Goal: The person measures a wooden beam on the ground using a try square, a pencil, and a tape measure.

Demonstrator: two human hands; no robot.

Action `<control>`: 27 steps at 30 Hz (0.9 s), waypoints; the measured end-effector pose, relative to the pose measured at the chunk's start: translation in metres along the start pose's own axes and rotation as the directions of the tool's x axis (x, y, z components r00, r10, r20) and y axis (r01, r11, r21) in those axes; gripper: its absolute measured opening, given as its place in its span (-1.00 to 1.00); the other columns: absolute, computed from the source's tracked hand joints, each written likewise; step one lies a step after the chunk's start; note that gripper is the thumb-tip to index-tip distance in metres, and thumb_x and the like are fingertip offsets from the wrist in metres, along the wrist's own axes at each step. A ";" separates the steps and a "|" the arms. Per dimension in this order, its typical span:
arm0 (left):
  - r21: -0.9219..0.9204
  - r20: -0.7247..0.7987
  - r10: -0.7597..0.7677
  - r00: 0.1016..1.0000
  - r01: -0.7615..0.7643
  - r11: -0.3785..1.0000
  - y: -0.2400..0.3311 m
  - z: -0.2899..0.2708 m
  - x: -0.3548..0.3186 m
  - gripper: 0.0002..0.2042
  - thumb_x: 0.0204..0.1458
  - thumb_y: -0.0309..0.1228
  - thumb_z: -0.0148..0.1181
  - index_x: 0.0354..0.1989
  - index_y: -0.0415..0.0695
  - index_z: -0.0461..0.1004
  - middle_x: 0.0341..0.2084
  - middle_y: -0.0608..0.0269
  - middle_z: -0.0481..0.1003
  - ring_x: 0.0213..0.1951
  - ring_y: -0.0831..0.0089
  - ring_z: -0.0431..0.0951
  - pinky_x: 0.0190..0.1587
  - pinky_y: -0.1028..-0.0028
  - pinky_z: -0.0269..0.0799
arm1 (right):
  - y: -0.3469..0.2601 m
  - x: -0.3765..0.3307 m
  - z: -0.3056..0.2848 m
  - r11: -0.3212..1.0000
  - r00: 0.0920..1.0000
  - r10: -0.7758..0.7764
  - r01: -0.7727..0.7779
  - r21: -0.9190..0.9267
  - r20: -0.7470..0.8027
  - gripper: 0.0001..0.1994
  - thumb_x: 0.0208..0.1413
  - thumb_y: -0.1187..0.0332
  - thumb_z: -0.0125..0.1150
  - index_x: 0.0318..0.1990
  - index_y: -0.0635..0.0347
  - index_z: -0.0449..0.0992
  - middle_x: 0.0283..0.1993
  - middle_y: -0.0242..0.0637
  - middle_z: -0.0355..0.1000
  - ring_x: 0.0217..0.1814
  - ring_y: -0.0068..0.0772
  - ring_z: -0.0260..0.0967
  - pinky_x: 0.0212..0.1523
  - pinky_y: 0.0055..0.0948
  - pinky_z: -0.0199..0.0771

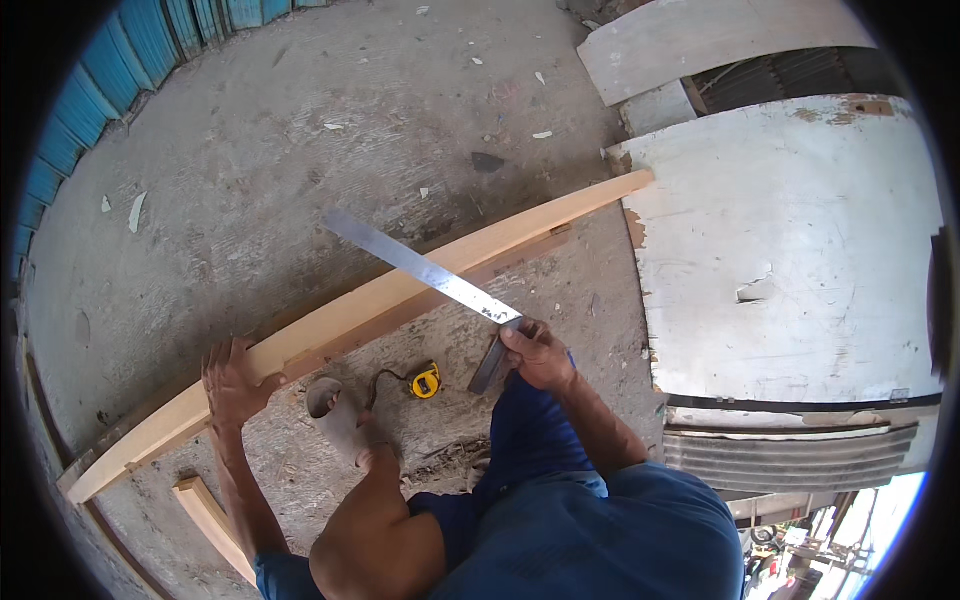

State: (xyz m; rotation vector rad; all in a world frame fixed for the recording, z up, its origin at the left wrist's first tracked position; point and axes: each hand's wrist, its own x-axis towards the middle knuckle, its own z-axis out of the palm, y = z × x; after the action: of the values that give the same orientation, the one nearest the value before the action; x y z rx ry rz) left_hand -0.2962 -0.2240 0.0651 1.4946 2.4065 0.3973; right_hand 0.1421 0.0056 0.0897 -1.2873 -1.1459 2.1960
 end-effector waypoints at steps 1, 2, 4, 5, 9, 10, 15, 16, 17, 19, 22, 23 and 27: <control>-0.061 0.004 -0.004 1.000 0.005 0.998 0.000 -0.005 -0.005 -0.31 -0.38 -0.17 0.68 0.00 -0.07 0.50 -0.14 0.04 0.53 0.00 -0.09 0.53 0.10 -0.04 0.40 | 0.011 0.014 0.024 0.998 0.999 0.028 -0.031 0.059 0.046 -0.79 0.36 0.25 0.32 -0.05 0.20 0.62 -0.39 -0.51 0.47 -0.45 -0.69 0.24 -0.40 -0.59 0.22; -0.057 -0.062 0.046 0.997 -0.049 0.997 -0.004 0.000 -0.007 -0.33 -0.35 -0.14 0.66 -0.01 -0.07 0.50 -0.17 0.04 0.55 -0.03 -0.07 0.54 0.07 -0.03 0.39 | 0.022 0.024 0.052 0.989 0.992 0.067 -0.080 0.124 0.103 -0.81 0.36 0.27 0.32 -0.06 0.20 0.62 -0.38 -0.51 0.48 -0.46 -0.70 0.23 -0.40 -0.59 0.23; 0.008 -0.138 0.131 0.982 -0.131 0.991 -0.008 0.008 -0.006 -0.37 -0.29 -0.11 0.61 -0.01 -0.05 0.51 -0.20 0.06 0.56 -0.07 -0.03 0.56 0.03 0.01 0.40 | 0.043 0.033 0.099 0.959 0.967 0.165 -0.203 0.200 0.192 -0.82 0.35 0.29 0.33 -0.04 0.18 0.63 -0.42 -0.58 0.40 -0.46 -0.72 0.21 -0.41 -0.58 0.22; 0.029 -0.158 0.189 0.969 -0.186 0.982 -0.005 0.011 0.001 -0.39 -0.26 -0.11 0.59 -0.01 -0.05 0.51 -0.20 0.06 0.57 -0.09 -0.02 0.56 0.02 0.03 0.40 | 0.057 0.036 0.111 0.950 0.961 0.199 -0.237 0.205 0.191 -0.82 0.35 0.29 0.33 -0.05 0.18 0.63 -0.44 -0.59 0.36 -0.46 -0.72 0.20 -0.42 -0.58 0.22; -0.044 -0.114 0.171 0.979 -0.177 0.983 -0.018 0.001 -0.006 -0.42 -0.22 -0.20 0.53 0.03 -0.06 0.48 -0.20 0.07 0.57 -0.13 0.00 0.56 -0.01 0.09 0.40 | 0.091 0.051 0.175 0.950 0.930 0.263 -0.296 0.099 0.257 -0.81 0.33 0.27 0.35 -0.09 0.20 0.59 -0.43 -0.56 0.40 -0.53 -0.72 0.21 -0.50 -0.59 0.25; -0.059 -0.113 0.174 0.978 -0.182 0.982 -0.023 -0.001 -0.011 -0.42 -0.22 -0.22 0.51 0.03 -0.07 0.47 -0.20 0.07 0.57 -0.14 0.00 0.56 -0.01 0.10 0.40 | 0.097 0.051 0.192 0.943 0.915 0.285 -0.321 0.087 0.285 -0.81 0.32 0.27 0.36 -0.12 0.20 0.59 -0.43 -0.56 0.41 -0.54 -0.72 0.22 -0.51 -0.60 0.25; -0.161 -0.106 0.201 0.974 -0.216 0.963 -0.022 -0.009 -0.014 -0.38 -0.21 -0.32 0.48 0.11 -0.12 0.42 -0.07 0.01 0.55 0.00 -0.05 0.50 0.12 0.02 0.33 | 0.131 0.058 0.220 0.958 0.899 0.261 -0.287 0.021 0.352 -0.78 0.31 0.28 0.38 -0.12 0.27 0.59 -0.44 -0.51 0.47 -0.50 -0.75 0.30 -0.51 -0.61 0.27; -0.150 -0.112 0.215 0.970 -0.230 0.961 -0.019 -0.012 -0.017 -0.36 -0.22 -0.33 0.48 0.13 -0.13 0.41 -0.04 0.00 0.55 0.03 -0.06 0.49 0.14 0.03 0.31 | 0.133 0.058 0.221 0.969 0.910 0.236 -0.248 -0.007 0.342 -0.77 0.30 0.28 0.39 -0.10 0.29 0.60 -0.43 -0.49 0.49 -0.49 -0.75 0.32 -0.50 -0.61 0.29; -0.161 -0.080 0.237 0.968 -0.247 0.955 -0.009 -0.022 -0.019 -0.33 -0.21 -0.30 0.49 0.17 -0.14 0.40 -0.01 -0.02 0.53 0.09 -0.05 0.46 0.19 0.03 0.28 | 0.131 0.056 0.223 0.976 0.919 0.213 -0.213 -0.038 0.332 -0.75 0.29 0.28 0.40 -0.09 0.32 0.60 -0.42 -0.47 0.52 -0.48 -0.75 0.34 -0.50 -0.60 0.31; -0.196 -0.017 0.287 0.958 -0.285 0.938 0.023 -0.051 -0.024 -0.26 -0.20 -0.23 0.50 0.23 -0.15 0.39 0.05 -0.07 0.50 0.20 -0.03 0.40 0.29 0.03 0.21 | 0.089 0.046 0.246 0.994 0.955 0.098 -0.107 0.018 0.281 -0.73 0.29 0.29 0.41 -0.06 0.36 0.60 -0.40 -0.43 0.55 -0.48 -0.74 0.36 -0.49 -0.59 0.37; -0.244 -0.067 0.320 0.945 -0.327 0.913 0.039 -0.058 -0.024 -0.41 -0.07 -0.44 0.37 0.23 -0.16 0.44 0.02 -0.01 0.55 0.11 -0.05 0.51 0.19 0.06 0.39 | 0.048 0.049 0.262 0.992 0.958 -0.078 0.101 -0.071 0.277 -0.71 0.29 0.30 0.41 -0.05 0.38 0.59 -0.36 -0.39 0.58 -0.47 -0.73 0.39 -0.48 -0.59 0.44; -0.272 -0.092 0.331 0.939 -0.344 0.899 0.042 -0.057 -0.022 -0.46 -0.04 -0.51 0.32 0.21 -0.16 0.45 0.00 0.00 0.56 0.08 -0.06 0.54 0.15 0.05 0.44 | 0.039 0.051 0.264 0.976 0.949 -0.134 0.176 -0.128 0.286 -0.71 0.29 0.30 0.41 -0.05 0.38 0.58 -0.35 -0.37 0.59 -0.46 -0.73 0.40 -0.48 -0.59 0.46; -0.134 -0.252 0.299 0.920 -0.339 0.931 0.055 -0.071 -0.012 -0.52 0.03 -0.59 0.20 0.20 -0.19 0.49 -0.04 0.03 0.58 -0.04 0.01 0.59 0.06 0.10 0.52 | -0.003 0.053 0.282 0.971 0.924 -0.218 0.237 -0.021 0.314 -0.74 0.30 0.32 0.40 -0.04 0.36 0.59 -0.36 -0.39 0.56 -0.46 -0.77 0.33 -0.54 -0.62 0.39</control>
State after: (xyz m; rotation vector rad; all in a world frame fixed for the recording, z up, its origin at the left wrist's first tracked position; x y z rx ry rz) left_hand -0.2724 -0.2173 0.1520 1.8503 2.2110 0.8739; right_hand -0.1238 -0.0913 0.1357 -0.7945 -1.4067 2.2521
